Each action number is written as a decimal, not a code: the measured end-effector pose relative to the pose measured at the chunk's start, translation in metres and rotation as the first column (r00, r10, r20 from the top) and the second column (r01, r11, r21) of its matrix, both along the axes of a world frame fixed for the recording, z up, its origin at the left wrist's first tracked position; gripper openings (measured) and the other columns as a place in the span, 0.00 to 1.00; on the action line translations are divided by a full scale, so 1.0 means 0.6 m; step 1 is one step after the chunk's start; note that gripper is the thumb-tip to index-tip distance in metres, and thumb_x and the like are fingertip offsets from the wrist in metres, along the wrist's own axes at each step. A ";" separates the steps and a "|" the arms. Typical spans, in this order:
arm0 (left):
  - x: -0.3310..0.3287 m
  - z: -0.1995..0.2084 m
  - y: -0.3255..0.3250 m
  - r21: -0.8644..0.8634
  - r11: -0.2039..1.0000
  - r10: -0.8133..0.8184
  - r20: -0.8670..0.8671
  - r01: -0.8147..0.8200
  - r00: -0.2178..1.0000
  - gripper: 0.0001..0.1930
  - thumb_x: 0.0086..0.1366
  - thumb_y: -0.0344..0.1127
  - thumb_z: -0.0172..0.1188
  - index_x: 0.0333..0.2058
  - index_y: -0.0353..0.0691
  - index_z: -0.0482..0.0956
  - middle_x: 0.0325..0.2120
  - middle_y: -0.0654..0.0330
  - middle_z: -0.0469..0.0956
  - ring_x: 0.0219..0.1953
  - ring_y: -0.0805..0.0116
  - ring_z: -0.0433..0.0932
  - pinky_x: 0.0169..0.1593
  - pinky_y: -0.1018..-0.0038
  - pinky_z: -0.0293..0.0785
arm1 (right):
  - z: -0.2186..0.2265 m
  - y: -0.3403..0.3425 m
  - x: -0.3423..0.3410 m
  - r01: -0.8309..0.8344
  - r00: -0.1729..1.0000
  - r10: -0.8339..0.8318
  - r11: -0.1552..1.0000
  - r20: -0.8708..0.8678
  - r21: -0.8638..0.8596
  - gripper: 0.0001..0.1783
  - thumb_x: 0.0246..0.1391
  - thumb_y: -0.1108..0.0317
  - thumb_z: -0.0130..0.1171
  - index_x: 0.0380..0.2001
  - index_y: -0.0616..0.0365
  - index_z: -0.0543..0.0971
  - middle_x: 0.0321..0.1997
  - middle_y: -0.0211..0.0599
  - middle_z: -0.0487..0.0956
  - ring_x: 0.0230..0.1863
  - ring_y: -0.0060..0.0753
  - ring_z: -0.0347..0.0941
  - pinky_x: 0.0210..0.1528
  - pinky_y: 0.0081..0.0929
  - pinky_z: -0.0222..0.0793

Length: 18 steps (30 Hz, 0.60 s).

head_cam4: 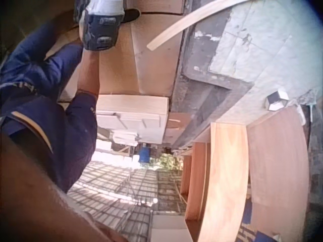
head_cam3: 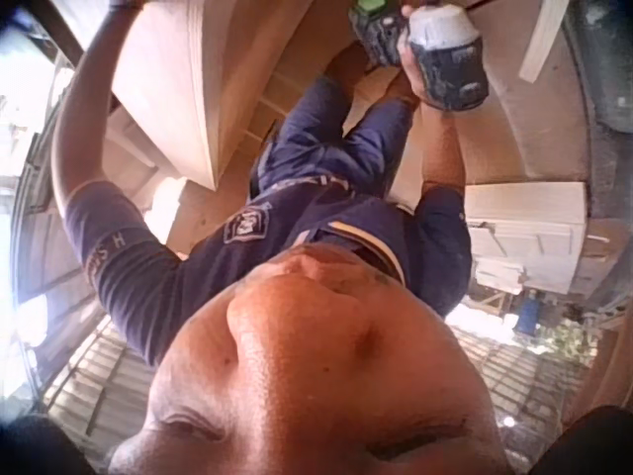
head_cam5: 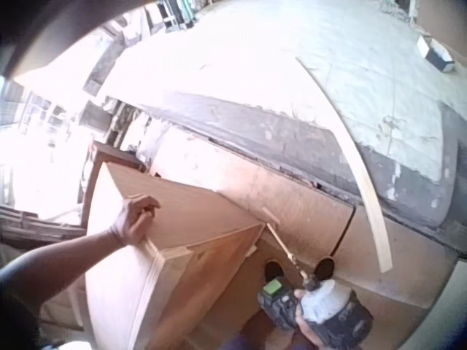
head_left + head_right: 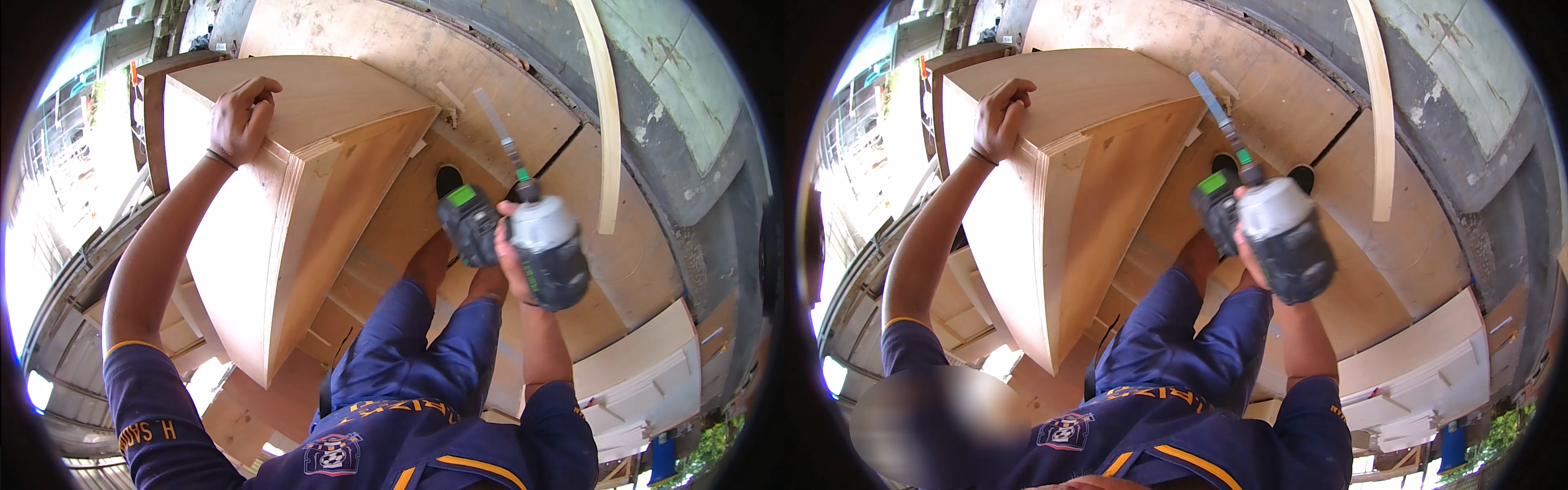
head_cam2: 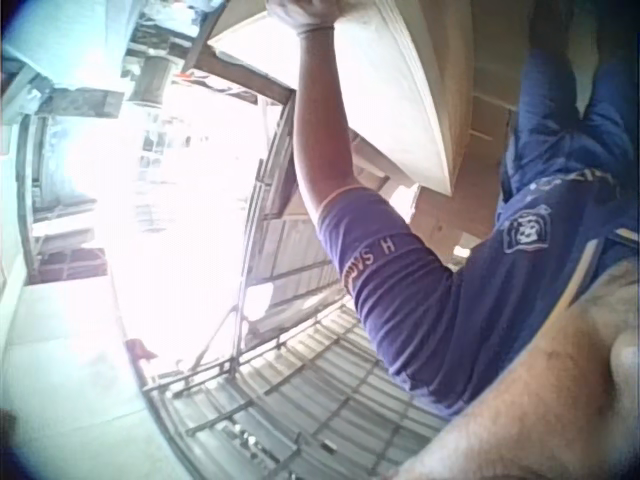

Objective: The person uses a power driver to secure screws into a wooden cabinet, picks up a wooden strip, and rotates a larger wooden furniture component within a workshop environment.

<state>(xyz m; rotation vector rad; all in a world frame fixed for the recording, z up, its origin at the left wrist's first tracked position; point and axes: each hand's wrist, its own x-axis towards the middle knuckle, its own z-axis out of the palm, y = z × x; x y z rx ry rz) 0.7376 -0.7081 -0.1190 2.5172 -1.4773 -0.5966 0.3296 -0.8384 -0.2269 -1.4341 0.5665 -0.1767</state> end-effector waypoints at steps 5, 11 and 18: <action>0.000 -0.009 -0.006 -0.024 1.000 -0.010 -0.002 0.010 1.000 0.13 0.52 0.32 0.44 0.33 0.34 0.76 0.20 0.56 0.74 0.24 0.62 0.75 0.32 0.71 0.70 | -0.087 0.176 -0.029 -0.224 0.968 0.191 0.950 -0.165 -0.219 0.36 0.50 0.70 0.60 0.62 0.55 0.58 0.60 0.40 0.67 0.53 0.28 0.67 0.55 0.27 0.62; -0.003 0.005 0.004 0.001 1.000 -0.011 -0.002 0.011 1.000 0.15 0.53 0.31 0.43 0.35 0.33 0.76 0.21 0.56 0.74 0.24 0.67 0.74 0.33 0.74 0.69 | -0.060 0.185 0.028 -0.005 0.977 -0.148 0.706 0.155 0.708 0.23 0.52 0.66 0.59 0.50 0.65 0.72 0.42 0.36 0.79 0.41 0.27 0.77 0.43 0.24 0.74; -0.010 -0.004 -0.005 -0.010 1.000 -0.019 -0.008 0.019 1.000 0.15 0.53 0.31 0.42 0.35 0.32 0.76 0.20 0.56 0.74 0.24 0.68 0.73 0.32 0.75 0.69 | -0.031 0.150 0.067 0.008 0.911 -0.241 0.821 0.334 0.571 0.26 0.42 0.71 0.67 0.46 0.66 0.74 0.41 0.36 0.80 0.40 0.25 0.77 0.43 0.21 0.72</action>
